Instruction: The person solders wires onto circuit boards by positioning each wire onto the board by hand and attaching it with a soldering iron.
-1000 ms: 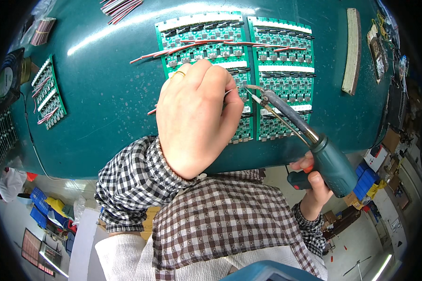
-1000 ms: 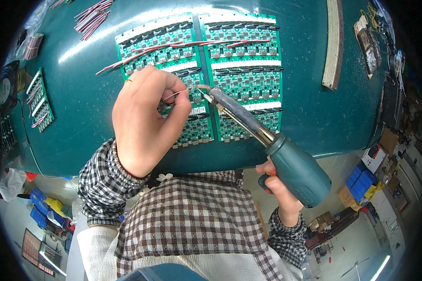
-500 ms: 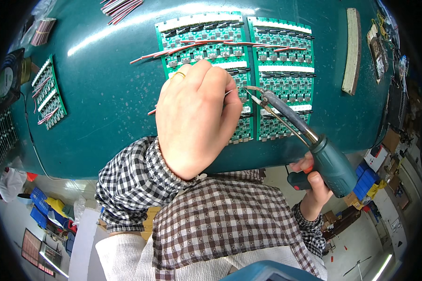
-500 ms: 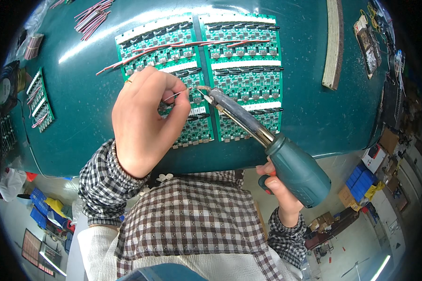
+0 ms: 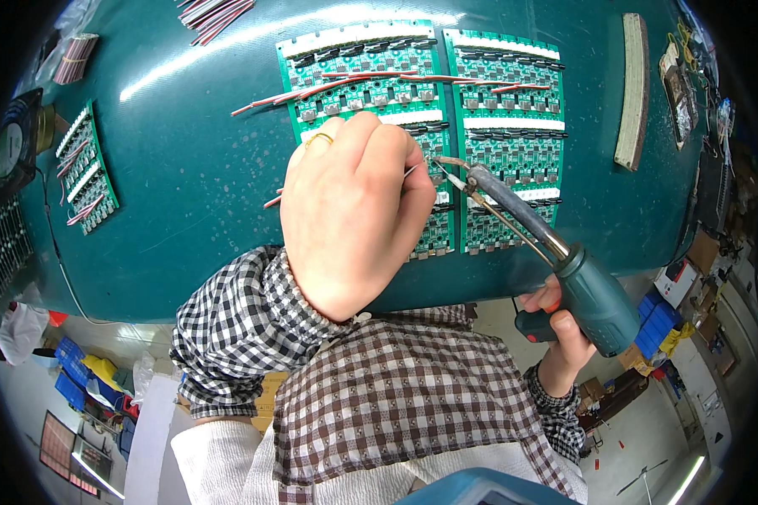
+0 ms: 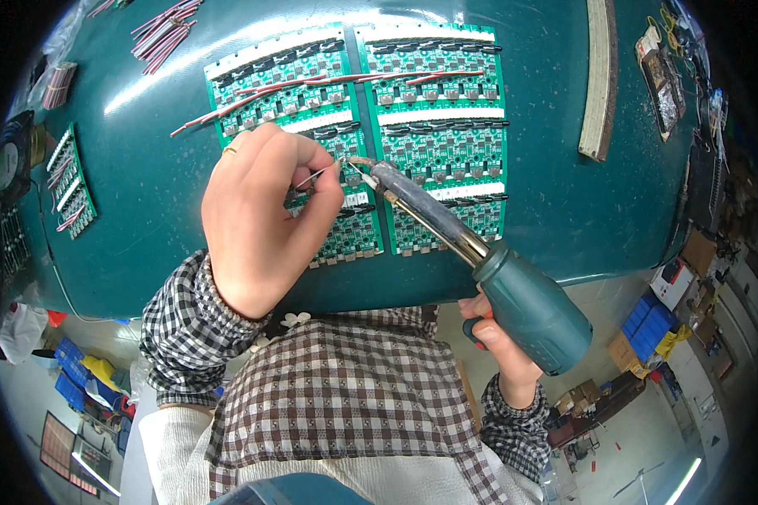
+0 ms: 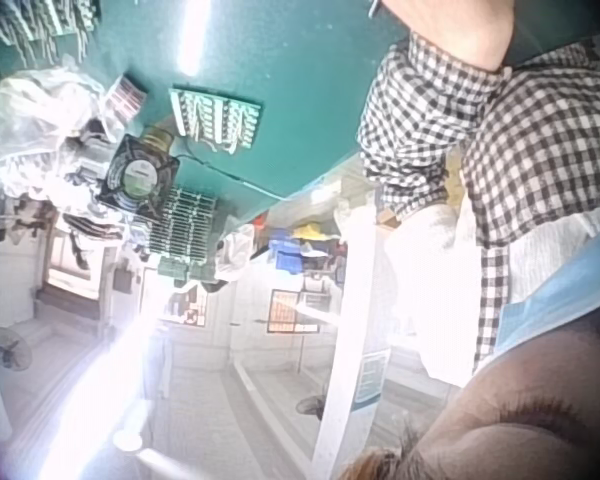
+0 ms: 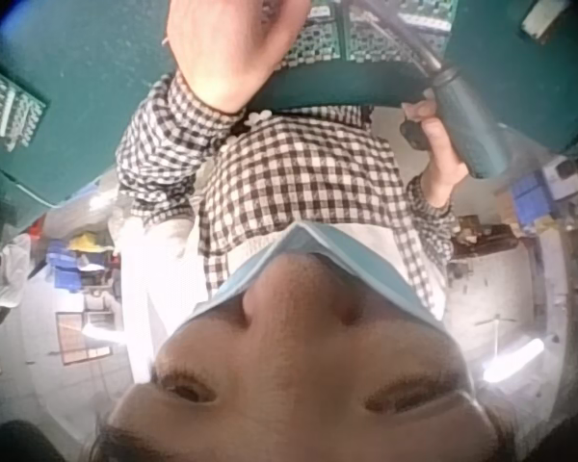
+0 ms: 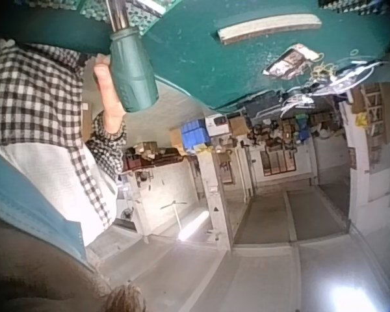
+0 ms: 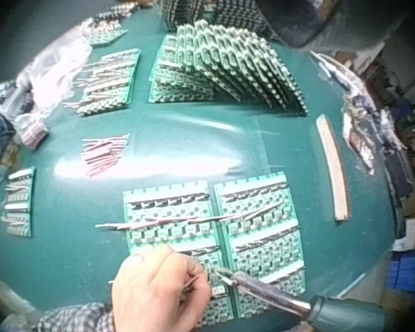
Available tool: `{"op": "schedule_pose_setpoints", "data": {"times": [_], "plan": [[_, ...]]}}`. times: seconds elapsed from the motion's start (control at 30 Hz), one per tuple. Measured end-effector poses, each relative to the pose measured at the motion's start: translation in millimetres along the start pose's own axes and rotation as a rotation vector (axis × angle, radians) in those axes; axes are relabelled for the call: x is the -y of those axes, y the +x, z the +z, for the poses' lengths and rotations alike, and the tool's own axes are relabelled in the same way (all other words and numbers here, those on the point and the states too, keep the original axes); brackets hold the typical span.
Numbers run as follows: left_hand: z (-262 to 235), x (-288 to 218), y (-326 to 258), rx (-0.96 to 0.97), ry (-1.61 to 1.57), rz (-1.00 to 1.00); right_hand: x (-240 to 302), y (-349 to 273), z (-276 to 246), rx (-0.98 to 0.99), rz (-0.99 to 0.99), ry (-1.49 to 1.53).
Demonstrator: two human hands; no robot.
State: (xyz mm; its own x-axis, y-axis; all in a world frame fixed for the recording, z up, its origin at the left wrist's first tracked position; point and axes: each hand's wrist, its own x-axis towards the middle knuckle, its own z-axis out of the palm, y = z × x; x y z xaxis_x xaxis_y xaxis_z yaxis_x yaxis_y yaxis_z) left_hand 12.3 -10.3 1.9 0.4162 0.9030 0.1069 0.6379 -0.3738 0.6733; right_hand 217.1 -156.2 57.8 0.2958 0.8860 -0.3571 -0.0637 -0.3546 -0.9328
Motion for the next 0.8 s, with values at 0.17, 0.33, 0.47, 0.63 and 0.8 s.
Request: {"op": "schedule_pose_setpoints", "data": {"times": [0.17, 0.33, 0.47, 0.63, 0.8], "plan": [[2.1, 0.6, -1.4, -0.006, 0.009, 0.010, -0.7, -0.6, -0.2, -0.004, 0.007, -0.004], [2.6, -0.4, -2.2, -0.018, 0.025, 0.002, -0.6, 0.0, -0.4, 0.003, -0.007, -0.024], [3.0, -1.1, -2.2, -0.026, 0.019, -0.002, -0.7, -0.3, -0.7, 0.006, -0.004, -0.025], [3.2, -1.6, -2.3, -0.027, 0.018, -0.014, -0.8, 1.0, 0.8, 0.006, -0.013, -0.015], [3.8, -0.8, -2.6, -0.035, 0.018, -0.006, -8.3, -2.1, -4.6, 0.025, -0.016, -0.012]]}}
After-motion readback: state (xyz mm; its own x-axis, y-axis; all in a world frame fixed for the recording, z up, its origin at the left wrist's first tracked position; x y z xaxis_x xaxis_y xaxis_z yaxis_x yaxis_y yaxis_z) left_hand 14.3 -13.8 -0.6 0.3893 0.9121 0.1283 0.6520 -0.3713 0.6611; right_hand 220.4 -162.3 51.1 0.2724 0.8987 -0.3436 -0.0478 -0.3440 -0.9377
